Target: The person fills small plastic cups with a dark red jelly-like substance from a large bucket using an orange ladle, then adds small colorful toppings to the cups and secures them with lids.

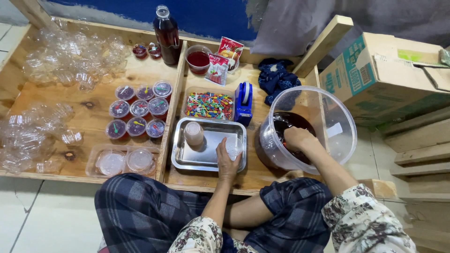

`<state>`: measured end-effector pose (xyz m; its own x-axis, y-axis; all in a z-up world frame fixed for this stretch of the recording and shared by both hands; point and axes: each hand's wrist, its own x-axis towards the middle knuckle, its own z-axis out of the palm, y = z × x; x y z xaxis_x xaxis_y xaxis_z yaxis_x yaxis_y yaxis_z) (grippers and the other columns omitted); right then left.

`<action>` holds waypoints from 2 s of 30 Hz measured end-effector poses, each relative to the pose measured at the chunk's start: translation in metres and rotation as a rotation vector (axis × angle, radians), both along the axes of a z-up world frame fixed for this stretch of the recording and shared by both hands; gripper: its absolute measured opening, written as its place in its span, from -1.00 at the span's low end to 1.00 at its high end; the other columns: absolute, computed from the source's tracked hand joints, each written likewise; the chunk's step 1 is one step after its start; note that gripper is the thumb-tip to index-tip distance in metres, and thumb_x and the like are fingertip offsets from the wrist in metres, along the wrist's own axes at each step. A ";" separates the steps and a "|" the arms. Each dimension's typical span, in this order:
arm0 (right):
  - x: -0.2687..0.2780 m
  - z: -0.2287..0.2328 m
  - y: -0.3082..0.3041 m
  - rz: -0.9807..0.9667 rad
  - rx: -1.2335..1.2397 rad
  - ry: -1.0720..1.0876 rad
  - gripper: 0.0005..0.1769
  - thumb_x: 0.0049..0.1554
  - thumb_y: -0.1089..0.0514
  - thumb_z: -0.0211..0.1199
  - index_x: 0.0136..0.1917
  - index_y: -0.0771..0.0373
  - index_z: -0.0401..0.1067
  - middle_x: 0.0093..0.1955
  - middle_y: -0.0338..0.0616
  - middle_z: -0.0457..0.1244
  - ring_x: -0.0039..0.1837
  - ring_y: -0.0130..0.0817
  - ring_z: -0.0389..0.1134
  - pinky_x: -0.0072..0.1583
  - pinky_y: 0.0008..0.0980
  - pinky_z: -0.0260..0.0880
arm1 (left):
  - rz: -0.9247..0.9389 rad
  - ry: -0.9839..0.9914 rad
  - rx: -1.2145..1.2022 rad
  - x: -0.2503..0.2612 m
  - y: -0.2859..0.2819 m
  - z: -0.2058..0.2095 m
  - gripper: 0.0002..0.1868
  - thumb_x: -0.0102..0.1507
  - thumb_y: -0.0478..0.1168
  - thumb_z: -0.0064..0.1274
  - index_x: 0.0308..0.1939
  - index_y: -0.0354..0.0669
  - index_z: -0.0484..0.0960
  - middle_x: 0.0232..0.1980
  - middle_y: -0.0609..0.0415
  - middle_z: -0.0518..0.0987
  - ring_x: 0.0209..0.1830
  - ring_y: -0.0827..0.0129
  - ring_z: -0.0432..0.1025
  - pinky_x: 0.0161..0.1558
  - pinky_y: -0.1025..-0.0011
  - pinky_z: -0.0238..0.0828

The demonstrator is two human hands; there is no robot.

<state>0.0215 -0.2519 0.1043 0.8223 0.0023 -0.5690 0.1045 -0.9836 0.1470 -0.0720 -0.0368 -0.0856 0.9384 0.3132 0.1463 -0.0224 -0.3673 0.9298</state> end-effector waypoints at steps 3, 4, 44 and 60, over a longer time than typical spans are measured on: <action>0.013 0.003 0.007 0.065 0.015 -0.015 -0.69 0.13 0.22 0.18 0.09 0.39 0.58 0.06 0.22 0.44 0.16 0.20 0.47 0.15 0.16 0.48 | 0.008 -0.006 0.013 -0.001 0.001 -0.001 -0.02 0.09 -0.13 0.38 0.50 0.01 0.15 0.27 -0.13 0.27 0.37 -0.12 0.28 0.40 0.03 0.20; 0.024 -0.009 0.001 0.061 0.017 -0.016 -0.69 0.13 0.22 0.18 0.09 0.39 0.58 0.06 0.22 0.44 0.16 0.20 0.47 0.15 0.16 0.48 | 0.004 -0.007 0.015 0.000 0.000 -0.004 -0.02 0.09 -0.13 0.38 0.50 0.01 0.15 0.27 -0.13 0.27 0.37 -0.12 0.28 0.40 0.03 0.20; -0.001 -0.009 0.002 -0.034 0.056 -0.029 -0.74 0.09 0.22 0.18 -0.04 0.33 0.63 -0.05 0.14 0.45 0.05 0.14 0.50 0.04 0.16 0.50 | 0.000 -0.039 0.047 0.002 0.000 -0.012 0.00 0.06 -0.17 0.40 0.50 0.00 0.18 0.24 -0.15 0.29 0.33 -0.14 0.30 0.38 0.02 0.21; 0.085 -0.126 -0.066 -0.057 -0.118 -0.287 -0.69 0.14 0.37 0.05 -0.07 0.30 0.63 -0.14 0.03 0.45 -0.07 0.07 0.50 -0.20 0.25 0.46 | 0.005 -0.016 0.058 0.003 0.002 -0.021 0.01 0.05 -0.18 0.40 0.51 0.03 0.17 0.23 -0.14 0.30 0.33 -0.14 0.31 0.37 0.01 0.23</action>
